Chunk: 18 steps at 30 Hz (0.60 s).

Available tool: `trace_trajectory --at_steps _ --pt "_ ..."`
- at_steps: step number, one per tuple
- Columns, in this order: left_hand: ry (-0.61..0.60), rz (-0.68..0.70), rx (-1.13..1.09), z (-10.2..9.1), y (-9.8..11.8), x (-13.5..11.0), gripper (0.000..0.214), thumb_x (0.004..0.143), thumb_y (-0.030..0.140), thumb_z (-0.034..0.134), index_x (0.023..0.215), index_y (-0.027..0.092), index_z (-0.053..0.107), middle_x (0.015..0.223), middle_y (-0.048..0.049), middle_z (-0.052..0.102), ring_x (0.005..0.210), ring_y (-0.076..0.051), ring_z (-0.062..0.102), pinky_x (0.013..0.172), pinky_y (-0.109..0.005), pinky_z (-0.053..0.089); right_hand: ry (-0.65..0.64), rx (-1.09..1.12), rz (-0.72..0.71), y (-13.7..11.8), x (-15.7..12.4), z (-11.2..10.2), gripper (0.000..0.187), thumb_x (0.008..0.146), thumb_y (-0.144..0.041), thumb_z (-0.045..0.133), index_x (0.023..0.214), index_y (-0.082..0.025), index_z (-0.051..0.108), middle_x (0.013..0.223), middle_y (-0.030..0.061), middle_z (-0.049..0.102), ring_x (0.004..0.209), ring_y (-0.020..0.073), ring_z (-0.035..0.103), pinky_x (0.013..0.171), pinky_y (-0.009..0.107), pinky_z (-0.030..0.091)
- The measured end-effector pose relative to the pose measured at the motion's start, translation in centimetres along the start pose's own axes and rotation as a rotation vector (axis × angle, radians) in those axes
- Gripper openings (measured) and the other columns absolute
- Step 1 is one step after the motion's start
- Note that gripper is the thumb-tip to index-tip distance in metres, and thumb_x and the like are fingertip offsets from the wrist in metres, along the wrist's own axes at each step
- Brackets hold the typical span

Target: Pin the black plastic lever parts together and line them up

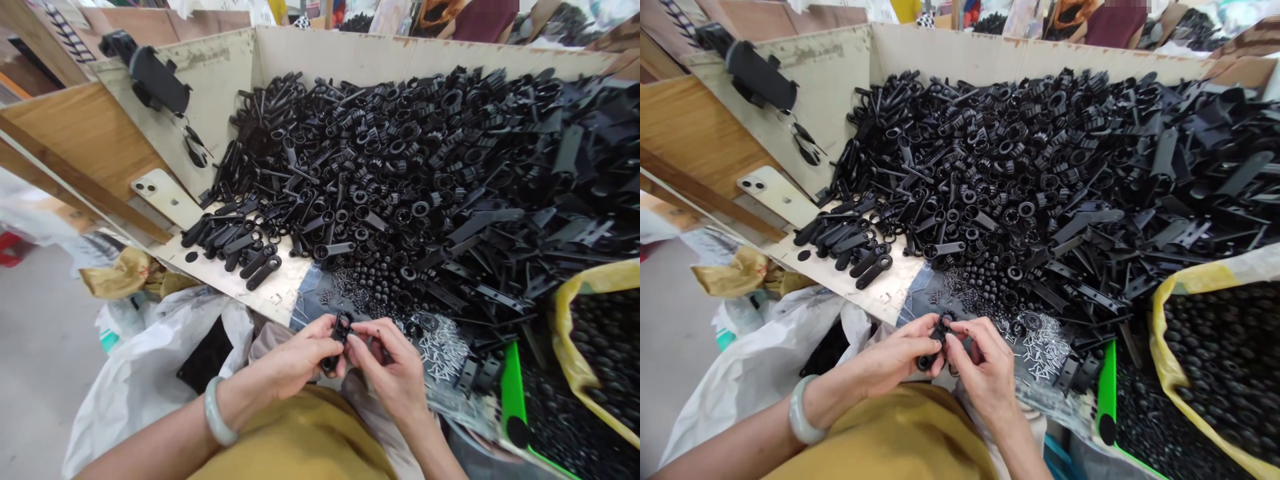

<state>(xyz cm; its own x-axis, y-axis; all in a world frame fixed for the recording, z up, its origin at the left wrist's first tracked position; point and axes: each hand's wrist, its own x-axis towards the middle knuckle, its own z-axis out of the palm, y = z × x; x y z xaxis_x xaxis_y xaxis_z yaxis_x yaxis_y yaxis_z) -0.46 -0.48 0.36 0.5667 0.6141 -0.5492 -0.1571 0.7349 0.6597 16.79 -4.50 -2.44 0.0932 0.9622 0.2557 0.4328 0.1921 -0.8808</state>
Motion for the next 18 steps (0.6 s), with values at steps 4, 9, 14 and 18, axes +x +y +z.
trace_trajectory --at_steps 4,9,14,18 --pt "0.083 0.075 0.17 -0.4 -0.9 -0.1 0.026 0.079 0.023 0.062 0.104 0.022 0.055 0.067 0.0041 0.059 0.068 -0.013 0.054 0.067 -0.026 0.04 -0.085 -0.05 -0.005 -0.2 0.3 0.2 0.012 0.096 -0.027 0.066 0.102 -0.023 0.075 0.085 0.0014 0.068 0.055 0.0117 0.05 0.052 0.026 0.043" --pt "0.099 0.141 0.351 -0.6 -1.0 0.4 0.024 0.081 0.019 0.057 0.105 0.022 0.055 0.07 0.0044 0.055 0.065 -0.013 0.053 0.062 -0.025 0.038 -0.105 -0.042 0.092 -0.4 0.4 0.4 0.011 0.095 -0.031 0.068 0.094 -0.023 0.075 0.075 -0.0008 0.065 0.056 0.0132 0.051 0.053 0.025 0.042" --pt "0.104 0.195 0.466 -1.2 -1.3 0.7 0.024 0.087 0.02 0.053 0.11 0.022 0.056 0.071 0.0044 0.054 0.061 -0.011 0.05 0.056 -0.023 0.037 -0.065 0.023 0.109 -0.7 0.0 0.8 0.014 0.096 -0.031 0.067 0.089 -0.023 0.076 0.073 -0.0004 0.065 0.057 0.0138 0.053 0.052 0.025 0.043" --pt "0.106 0.226 0.516 -1.5 -1.5 0.7 0.015 0.096 0.029 0.05 0.108 0.022 0.055 0.066 0.0057 0.052 0.058 -0.011 0.048 0.053 -0.022 0.036 -0.027 0.006 0.049 -0.8 -0.6 1.4 0.014 0.098 -0.027 0.065 0.092 -0.024 0.077 0.081 0.0016 0.07 0.063 0.0152 0.061 0.057 0.025 0.048"
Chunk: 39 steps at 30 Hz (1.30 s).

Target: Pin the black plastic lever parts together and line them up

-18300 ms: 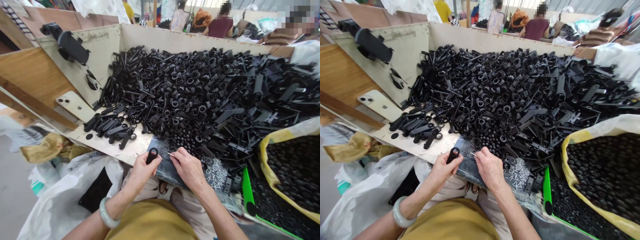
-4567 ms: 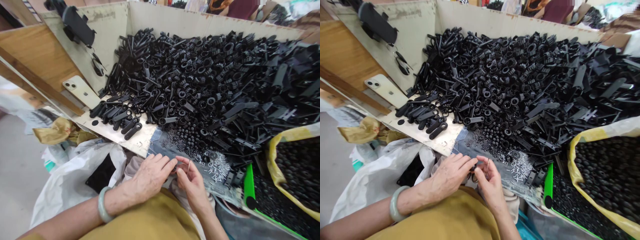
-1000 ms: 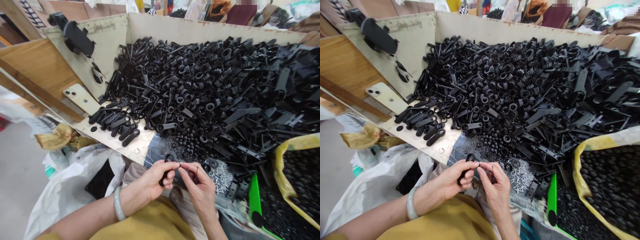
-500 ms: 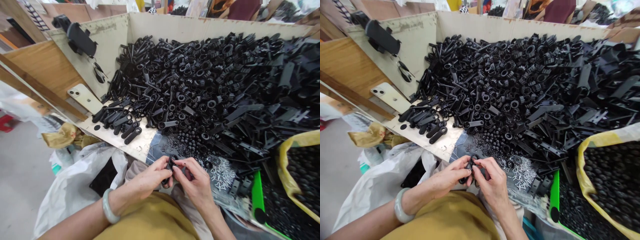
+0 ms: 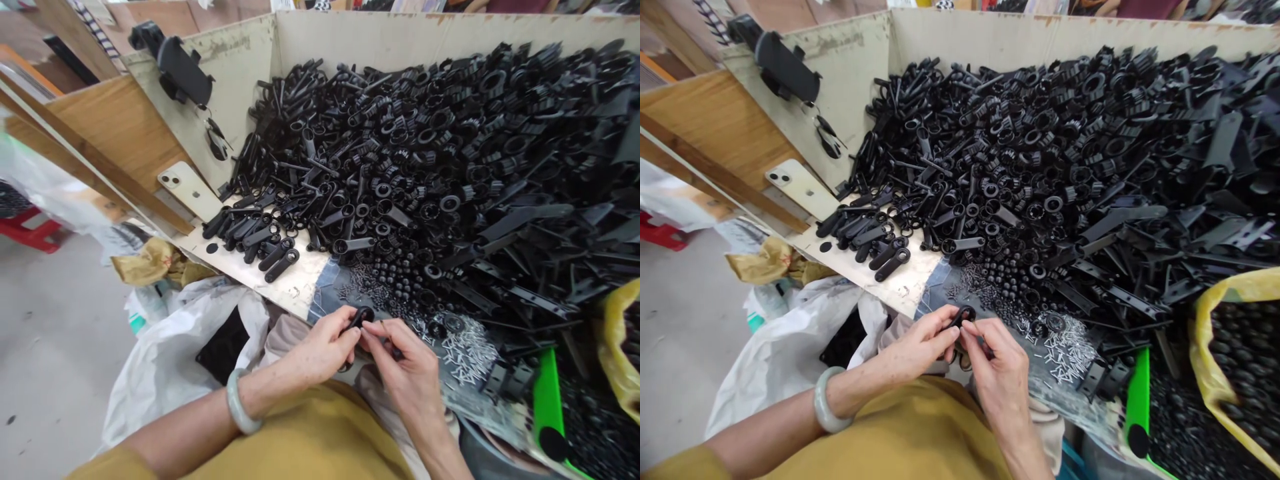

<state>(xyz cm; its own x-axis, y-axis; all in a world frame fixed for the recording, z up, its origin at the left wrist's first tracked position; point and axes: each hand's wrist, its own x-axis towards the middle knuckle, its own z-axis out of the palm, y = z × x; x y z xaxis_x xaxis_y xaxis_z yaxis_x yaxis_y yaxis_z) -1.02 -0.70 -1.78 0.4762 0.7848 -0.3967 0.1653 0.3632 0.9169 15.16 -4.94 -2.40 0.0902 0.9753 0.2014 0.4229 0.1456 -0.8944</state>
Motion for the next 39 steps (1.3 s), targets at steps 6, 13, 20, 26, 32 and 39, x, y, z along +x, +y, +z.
trace_trajectory --at_steps 6,13,20,26,32,39 --pt "-0.036 0.037 -0.145 -0.5 0.0 0.3 0.017 0.097 0.037 0.054 0.098 0.021 0.053 0.073 0.004 0.057 0.05 -0.008 0.047 0.048 -0.022 0.033 -0.097 -0.119 -0.118 0.0 -0.8 0.0 0.033 0.103 -0.019 0.054 0.13 -0.028 0.07 0.098 0.0032 0.074 0.082 0.0156 0.072 0.076 0.025 0.056" --pt "-0.045 0.056 -0.11 -0.9 -0.1 0.3 0.02 0.099 0.038 0.053 0.107 0.02 0.057 0.07 0.0034 0.06 0.053 -0.009 0.049 0.05 -0.022 0.034 -0.191 -0.217 -0.127 -0.9 -0.7 -2.7 0.036 0.107 -0.023 0.045 0.14 -0.026 0.058 0.106 0.0043 0.075 0.087 0.0151 0.074 0.076 0.022 0.058" --pt "-0.007 0.07 -0.073 -0.9 -0.4 0.4 0.021 0.1 0.038 0.053 0.108 0.019 0.058 0.069 0.004 0.06 0.057 -0.009 0.049 0.055 -0.022 0.036 -0.159 -0.551 -0.271 0.3 -1.1 -1.5 0.038 0.108 -0.015 0.034 0.127 -0.018 0.067 0.086 0.0059 0.074 0.068 0.0164 0.075 0.061 0.023 0.055" --pt "0.021 0.084 -0.043 -0.9 -0.3 0.6 0.019 0.1 0.036 0.053 0.105 0.02 0.059 0.068 0.0032 0.061 0.058 -0.01 0.051 0.056 -0.023 0.037 -0.172 -0.47 -0.226 0.1 -0.7 -1.3 0.039 0.107 -0.015 0.035 0.127 -0.017 0.068 0.094 0.0081 0.078 0.076 0.0184 0.078 0.066 0.024 0.06" --pt "0.024 0.076 -0.033 -0.7 -0.5 0.8 0.018 0.1 0.035 0.051 0.105 0.02 0.059 0.066 0.0036 0.061 0.058 -0.011 0.053 0.056 -0.023 0.038 -0.238 -0.399 -0.158 -0.1 -0.5 -1.5 0.037 0.103 -0.013 0.037 0.125 -0.021 0.067 0.111 0.0069 0.081 0.089 0.0193 0.08 0.073 0.025 0.061" --pt "0.039 0.096 0.007 -0.7 -0.9 0.7 0.021 0.1 0.036 0.051 0.107 0.02 0.062 0.066 0.0029 0.063 0.056 -0.011 0.052 0.055 -0.023 0.038 -0.396 -0.394 -0.006 -0.6 0.1 -1.7 0.04 0.102 -0.015 0.033 0.124 -0.024 0.065 0.098 0.0044 0.081 0.083 0.0215 0.079 0.066 0.028 0.053"
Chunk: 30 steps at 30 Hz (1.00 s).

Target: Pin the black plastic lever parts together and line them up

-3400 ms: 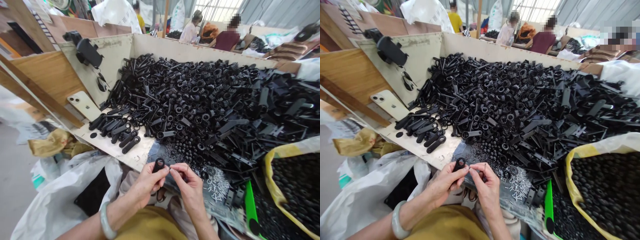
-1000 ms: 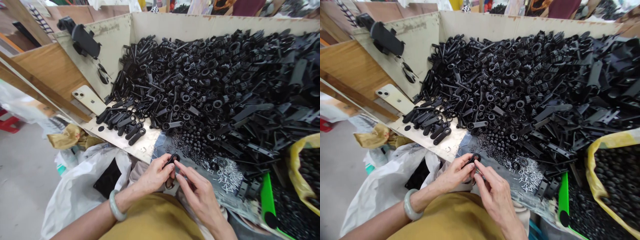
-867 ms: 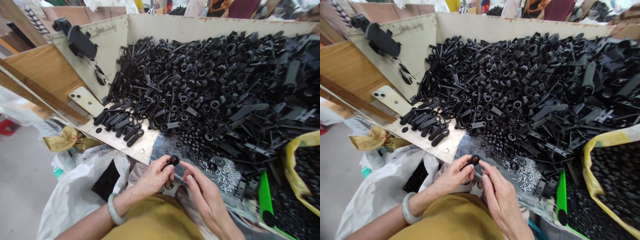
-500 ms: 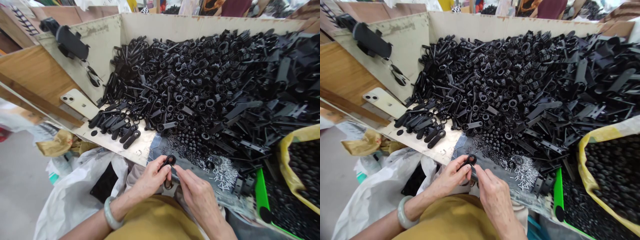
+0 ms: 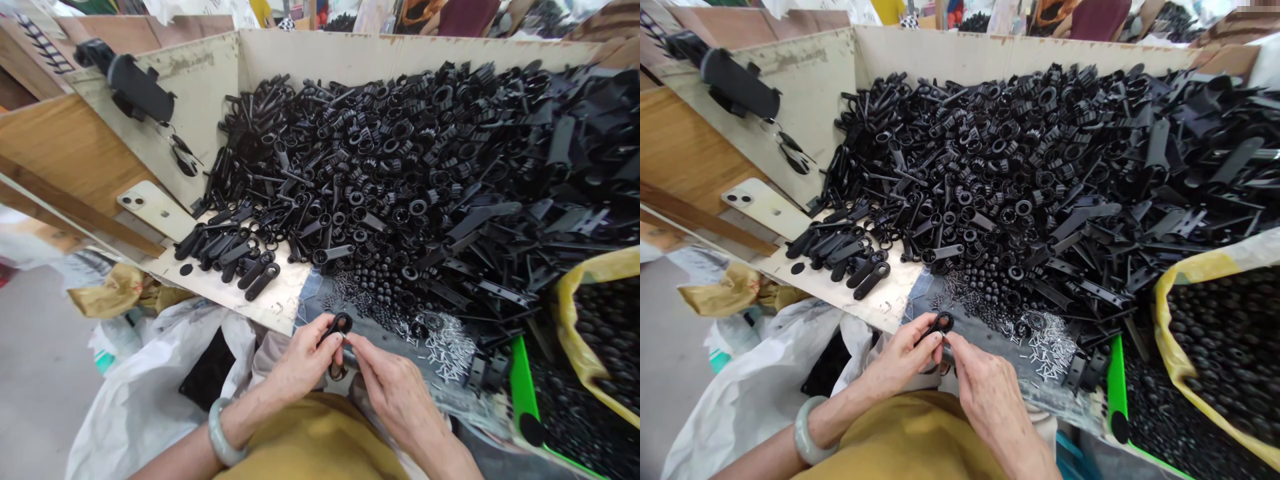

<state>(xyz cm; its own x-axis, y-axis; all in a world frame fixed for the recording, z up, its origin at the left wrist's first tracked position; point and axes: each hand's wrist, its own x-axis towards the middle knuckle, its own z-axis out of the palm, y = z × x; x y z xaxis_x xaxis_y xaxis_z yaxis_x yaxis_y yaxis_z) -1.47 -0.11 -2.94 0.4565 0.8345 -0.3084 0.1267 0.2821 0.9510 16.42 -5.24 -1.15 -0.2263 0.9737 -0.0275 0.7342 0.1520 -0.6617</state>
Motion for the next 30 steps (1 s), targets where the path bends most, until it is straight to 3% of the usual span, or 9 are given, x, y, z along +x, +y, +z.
trace_trajectory --at_steps 8,13,18,30 --pt "0.059 0.01 0.037 0.1 -0.3 0.1 0.019 0.097 0.036 0.054 0.104 0.021 0.063 0.065 0.0034 0.062 0.056 -0.012 0.053 0.056 -0.023 0.039 -0.172 0.137 0.14 -0.8 0.9 -1.0 0.039 0.105 -0.024 0.032 0.116 -0.027 0.069 0.086 0.0024 0.078 0.07 0.0205 0.072 0.065 0.029 0.044" --pt "0.039 0.031 0.125 -0.1 -0.2 0.2 0.019 0.1 0.035 0.05 0.106 0.02 0.061 0.068 0.0034 0.061 0.058 -0.012 0.051 0.056 -0.024 0.037 -0.211 0.201 0.188 -0.5 1.1 -1.1 0.039 0.106 -0.03 0.034 0.123 -0.029 0.069 0.093 0.0022 0.078 0.078 0.0216 0.071 0.073 0.032 0.046" --pt "-0.012 0.046 0.172 -0.5 -0.1 0.4 0.018 0.102 0.034 0.047 0.107 0.02 0.058 0.068 0.0038 0.059 0.06 -0.012 0.048 0.056 -0.023 0.036 -0.199 0.323 0.185 0.0 1.3 -1.1 0.037 0.107 -0.037 0.039 0.121 -0.029 0.072 0.107 0.0027 0.077 0.093 0.0219 0.07 0.086 0.033 0.049" --pt "0.033 0.027 0.104 -0.7 -0.6 0.6 0.02 0.1 0.041 0.05 0.097 0.022 0.055 0.065 0.0045 0.057 0.056 -0.012 0.047 0.055 -0.024 0.034 -0.159 0.322 0.162 -0.9 2.3 -0.7 0.034 0.105 -0.025 0.037 0.099 -0.023 0.071 0.089 0.0029 0.074 0.081 0.0193 0.067 0.077 0.03 0.047"
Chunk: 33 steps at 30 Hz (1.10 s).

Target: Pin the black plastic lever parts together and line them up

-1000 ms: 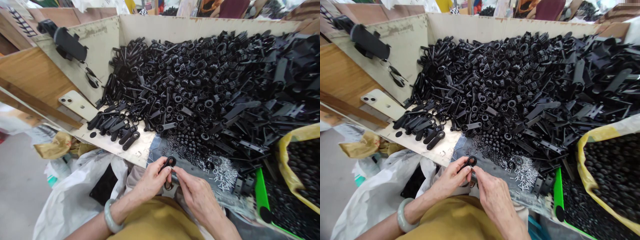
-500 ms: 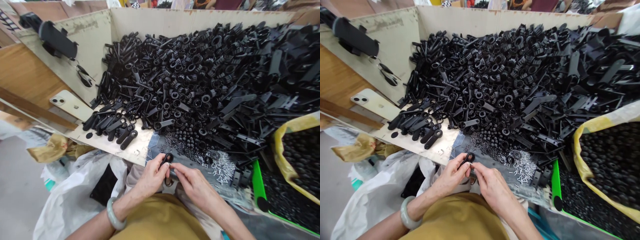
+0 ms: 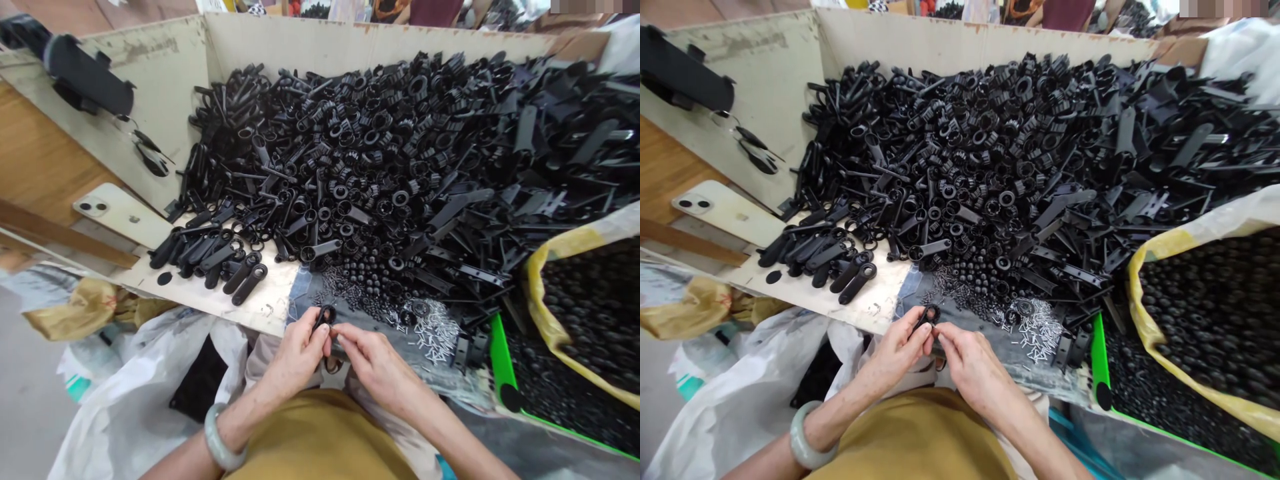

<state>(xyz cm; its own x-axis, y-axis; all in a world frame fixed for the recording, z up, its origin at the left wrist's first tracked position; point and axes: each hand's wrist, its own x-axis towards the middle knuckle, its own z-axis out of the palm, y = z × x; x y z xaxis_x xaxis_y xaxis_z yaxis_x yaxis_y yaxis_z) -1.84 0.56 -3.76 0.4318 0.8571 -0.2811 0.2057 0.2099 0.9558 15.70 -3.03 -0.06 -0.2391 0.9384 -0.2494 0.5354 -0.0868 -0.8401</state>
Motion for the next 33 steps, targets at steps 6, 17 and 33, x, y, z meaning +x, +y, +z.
trace_trajectory --at_steps 6,17,33 --pt "0.018 -0.01 0.172 0.1 0.8 -0.2 0.014 0.101 0.034 0.045 0.09 0.025 0.046 0.066 0.0041 0.057 0.062 -0.017 0.053 0.061 -0.028 0.037 -0.078 0.143 0.016 -0.3 0.9 -0.9 0.03 0.1 -0.024 0.044 0.084 -0.021 0.068 0.08 0.0006 0.07 0.073 0.0153 0.061 0.072 0.026 0.047" --pt "0.038 -0.011 0.092 0.5 0.2 0.1 0.013 0.099 0.035 0.048 0.091 0.025 0.049 0.064 0.0051 0.057 0.061 -0.017 0.055 0.062 -0.027 0.038 -0.148 -0.008 0.033 -1.9 2.3 -2.0 0.034 0.099 -0.019 0.045 0.078 -0.02 0.071 0.076 0.0017 0.073 0.07 0.0143 0.064 0.071 0.024 0.049" --pt "0.059 -0.074 -0.149 -0.8 3.5 0.4 0.035 0.085 0.051 0.067 0.099 0.02 0.061 0.053 0.007 0.052 0.042 -0.008 0.031 0.042 -0.02 0.021 0.548 0.011 0.134 2.4 -5.2 -10.1 0.042 0.099 -0.048 0.053 0.121 -0.016 0.071 0.072 -0.0015 0.059 0.062 0.0138 0.051 0.059 0.025 0.042"
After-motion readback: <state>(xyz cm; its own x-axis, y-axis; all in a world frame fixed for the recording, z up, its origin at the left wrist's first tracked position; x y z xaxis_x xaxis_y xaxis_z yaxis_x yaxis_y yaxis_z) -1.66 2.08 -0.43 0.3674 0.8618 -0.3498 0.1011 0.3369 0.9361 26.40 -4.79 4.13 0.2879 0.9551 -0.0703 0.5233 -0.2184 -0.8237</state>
